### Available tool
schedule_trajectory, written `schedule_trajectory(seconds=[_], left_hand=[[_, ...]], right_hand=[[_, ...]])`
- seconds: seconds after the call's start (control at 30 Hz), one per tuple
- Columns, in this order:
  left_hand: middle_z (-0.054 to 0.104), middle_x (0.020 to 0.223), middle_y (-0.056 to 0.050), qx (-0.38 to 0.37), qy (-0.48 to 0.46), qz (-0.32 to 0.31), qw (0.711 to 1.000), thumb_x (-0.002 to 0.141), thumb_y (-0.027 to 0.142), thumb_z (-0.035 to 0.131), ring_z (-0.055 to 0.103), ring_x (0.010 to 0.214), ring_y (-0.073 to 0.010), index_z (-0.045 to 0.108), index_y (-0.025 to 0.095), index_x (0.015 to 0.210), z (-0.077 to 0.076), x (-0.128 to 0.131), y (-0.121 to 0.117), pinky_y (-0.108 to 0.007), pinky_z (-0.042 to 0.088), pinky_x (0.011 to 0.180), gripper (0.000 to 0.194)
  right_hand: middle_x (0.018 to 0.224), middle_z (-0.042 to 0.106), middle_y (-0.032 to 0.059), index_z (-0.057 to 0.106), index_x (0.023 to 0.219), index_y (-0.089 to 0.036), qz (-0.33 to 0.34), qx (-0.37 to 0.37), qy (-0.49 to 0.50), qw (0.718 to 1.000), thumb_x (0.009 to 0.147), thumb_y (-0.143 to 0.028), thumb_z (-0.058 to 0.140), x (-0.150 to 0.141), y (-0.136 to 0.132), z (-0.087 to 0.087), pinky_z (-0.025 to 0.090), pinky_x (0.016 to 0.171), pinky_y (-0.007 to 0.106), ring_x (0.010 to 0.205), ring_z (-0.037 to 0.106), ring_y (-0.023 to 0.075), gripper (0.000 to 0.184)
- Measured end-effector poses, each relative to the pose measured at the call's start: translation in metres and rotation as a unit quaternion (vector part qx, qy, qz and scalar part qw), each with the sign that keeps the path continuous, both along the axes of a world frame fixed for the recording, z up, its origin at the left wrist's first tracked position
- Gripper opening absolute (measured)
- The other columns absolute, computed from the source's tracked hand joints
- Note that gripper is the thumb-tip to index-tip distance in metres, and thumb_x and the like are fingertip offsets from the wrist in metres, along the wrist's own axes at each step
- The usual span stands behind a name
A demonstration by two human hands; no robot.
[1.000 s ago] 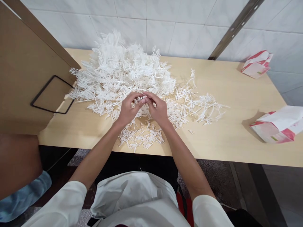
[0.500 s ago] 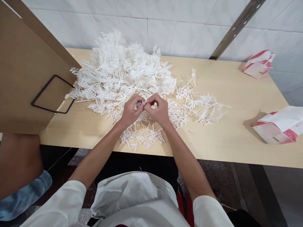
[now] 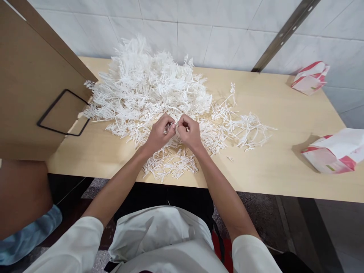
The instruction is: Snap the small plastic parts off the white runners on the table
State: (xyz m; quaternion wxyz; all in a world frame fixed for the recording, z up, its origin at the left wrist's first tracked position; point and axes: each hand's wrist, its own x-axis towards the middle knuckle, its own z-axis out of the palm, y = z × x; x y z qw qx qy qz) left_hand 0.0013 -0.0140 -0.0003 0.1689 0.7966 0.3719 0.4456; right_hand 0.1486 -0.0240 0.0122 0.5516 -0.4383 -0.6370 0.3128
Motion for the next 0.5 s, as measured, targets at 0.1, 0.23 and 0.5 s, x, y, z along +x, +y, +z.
schedule_trajectory(seconds=[0.1, 0.23, 0.5], left_hand=[[0.059, 0.091, -0.001, 0.041, -0.031, 0.034, 0.998, 0.095, 0.029, 0.049, 0.056, 0.085, -0.0126, 0.050, 0.023, 0.094, 0.0015, -0.0019, 0.0026, -0.028, 0.047, 0.075, 0.007], [0.062, 0.094, -0.002, 0.072, -0.045, 0.058, 0.995, 0.095, 0.029, 0.050, 0.059, 0.091, -0.0140, 0.053, 0.023, 0.096, 0.0009, -0.0034, 0.0047, -0.030, 0.050, 0.077, 0.007], [0.062, 0.104, -0.006, 0.022, -0.053, 0.003, 0.998, 0.094, 0.027, 0.050, 0.060, 0.098, -0.0159, 0.054, 0.022, 0.108, 0.0020, -0.0021, 0.0019, -0.032, 0.052, 0.083, 0.015]], right_hand=[[0.057, 0.044, -0.0047, 0.054, 0.065, -0.020, 0.029, -0.020, 0.009, 0.999, 0.081, -0.020, 0.050, 0.0004, -0.0015, 0.0036, 0.030, 0.053, 0.027, 0.052, 0.038, 0.0088, 0.016], [0.065, 0.053, -0.0036, 0.057, 0.073, -0.021, 0.040, -0.026, -0.024, 0.999, 0.089, -0.040, 0.056, -0.0027, -0.0002, 0.0026, 0.037, 0.058, 0.027, 0.060, 0.047, 0.0094, 0.025], [0.077, 0.061, -0.0021, 0.059, 0.084, -0.023, -0.036, 0.013, -0.087, 0.995, 0.092, -0.044, 0.056, -0.0035, 0.0040, -0.0041, 0.045, 0.064, 0.026, 0.068, 0.055, 0.0093, 0.023]])
